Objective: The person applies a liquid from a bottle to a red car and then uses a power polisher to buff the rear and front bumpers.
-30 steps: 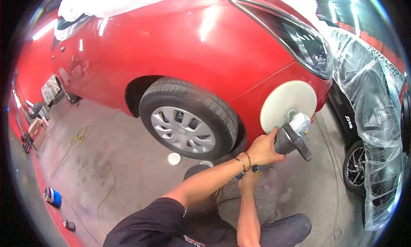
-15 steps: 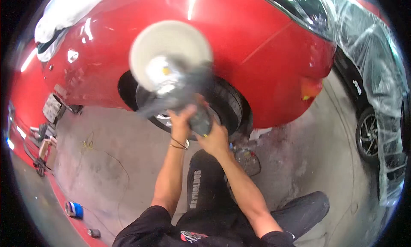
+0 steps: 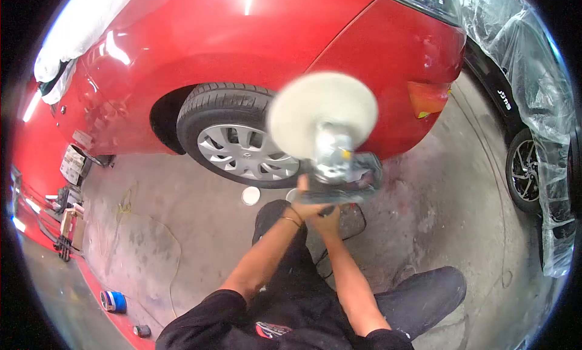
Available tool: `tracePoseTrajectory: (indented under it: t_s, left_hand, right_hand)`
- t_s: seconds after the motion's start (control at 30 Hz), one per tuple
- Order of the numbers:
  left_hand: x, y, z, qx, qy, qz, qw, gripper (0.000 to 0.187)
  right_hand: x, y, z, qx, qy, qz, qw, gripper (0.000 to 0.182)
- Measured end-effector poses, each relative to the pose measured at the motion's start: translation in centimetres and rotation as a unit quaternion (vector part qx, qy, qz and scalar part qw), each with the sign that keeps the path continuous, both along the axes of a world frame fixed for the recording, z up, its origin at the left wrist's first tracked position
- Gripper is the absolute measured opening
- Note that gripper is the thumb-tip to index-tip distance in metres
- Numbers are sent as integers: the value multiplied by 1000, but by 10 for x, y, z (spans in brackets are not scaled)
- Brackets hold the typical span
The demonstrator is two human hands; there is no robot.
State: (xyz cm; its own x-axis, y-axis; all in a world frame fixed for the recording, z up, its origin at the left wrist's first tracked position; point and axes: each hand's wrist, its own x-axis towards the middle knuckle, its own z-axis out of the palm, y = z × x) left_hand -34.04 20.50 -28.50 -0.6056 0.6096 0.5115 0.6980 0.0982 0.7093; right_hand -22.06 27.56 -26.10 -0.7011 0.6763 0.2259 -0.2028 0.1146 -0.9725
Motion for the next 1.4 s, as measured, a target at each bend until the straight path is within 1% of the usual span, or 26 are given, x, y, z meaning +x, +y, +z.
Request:
tracePoseTrajectory:
  t_s: [0.03, 0.1, 0.17, 0.23, 0.27, 0.37, 0.47, 0.5, 0.57, 0.6, 0.63, 0.67, 0.7, 0.77, 0.8, 0.83, 0.9, 0.93, 0.97, 1.0, 1.07, 1.17, 1.23, 1.27, 1.37, 1.4]
  left_hand:
    - [12, 17, 5, -20, 46, -10, 999, 123]
    - [66, 60, 119, -101, -85, -67, 989, 110]
    - [78, 87, 111, -245, -108, -68, 961, 109]
    - [83, 105, 96, -241, -51, -74, 966, 109]
    - [87, 111, 98, -240, -24, -80, 967, 109]
    - [88, 115, 111, -245, -25, -54, 968, 110]
    - [76, 114, 149, -171, -31, -31, 984, 106]
    - [78, 110, 176, -112, -53, -49, 991, 98]
    - [66, 104, 180, 12, -91, -92, 991, 92]
    - [52, 96, 149, 45, -115, -97, 988, 85]
    - [54, 92, 132, 28, -117, -87, 989, 79]
    - [59, 87, 117, 11, -120, -75, 990, 74]
    - [72, 88, 118, -4, -127, -51, 991, 64]
    - [99, 90, 124, -34, -143, -6, 989, 46]
    - [110, 97, 102, 2, -185, -8, 983, 43]
    - [124, 110, 109, 11, -240, -15, 971, 44]
    - [152, 134, 124, 34, -346, -19, 937, 48]
    - [159, 146, 113, 59, -336, -50, 939, 47]
    - [165, 158, 117, 73, -339, -76, 935, 45]
    - [171, 169, 120, 87, -342, -103, 930, 44]
    - [178, 195, 160, 92, -375, -149, 911, 42]
    - [176, 221, 160, 106, -298, -130, 940, 56]
    - [175, 221, 160, 113, -316, -130, 933, 65]
    - [179, 209, 169, 108, -322, -121, 933, 64]
    - [178, 174, 177, 95, -423, -157, 887, 43]
    - [174, 158, 190, 51, -331, -120, 935, 38]
  right_hand:
    - [10, 0, -16, -28, 4, -19, 999, 64]
    - [23, -3, -43, -77, 12, -54, 996, 62]
    - [31, -6, -60, -115, 21, -88, 989, 60]
    - [33, -9, -68, -140, 32, -112, 983, 59]
    - [33, -8, -69, -143, 37, -119, 982, 58]
    - [27, 0, -69, -139, 57, -125, 981, 55]
    - [10, 15, -55, -112, 78, -118, 984, 52]
    - [4, 20, -51, -97, 82, -113, 986, 52]
    - [-2, 34, -43, -61, 81, -104, 989, 50]
    - [4, 41, -41, -30, 53, -96, 993, 50]
    - [12, 52, -42, 3, 22, -90, 996, 50]
    - [26, 63, -35, 11, -15, -64, 998, 49]
    - [40, 75, -28, 21, -52, -37, 998, 48]
    - [89, 108, 21, -11, -136, 55, 989, 44]
    - [108, 118, 41, 7, -134, 27, 991, 42]
    - [125, 128, 60, 28, -130, 0, 991, 40]
    - [148, 146, 64, 55, -140, -38, 988, 39]
    - [158, 154, 60, 60, -151, -51, 985, 39]
    - [165, 160, 58, 66, -160, -64, 983, 39]
    - [172, 165, 58, 44, -156, -79, 984, 38]
    - [180, 171, 60, -1, -145, -109, 983, 37]
    - [185, 175, 63, -67, -122, -91, 986, 34]
    - [183, 170, 57, -56, -81, -97, 990, 34]
    - [180, 168, 57, -51, -60, -100, 992, 35]
    - [174, 164, 82, 2, -155, -30, 988, 37]
    - [168, 162, 76, 17, -149, -23, 988, 38]
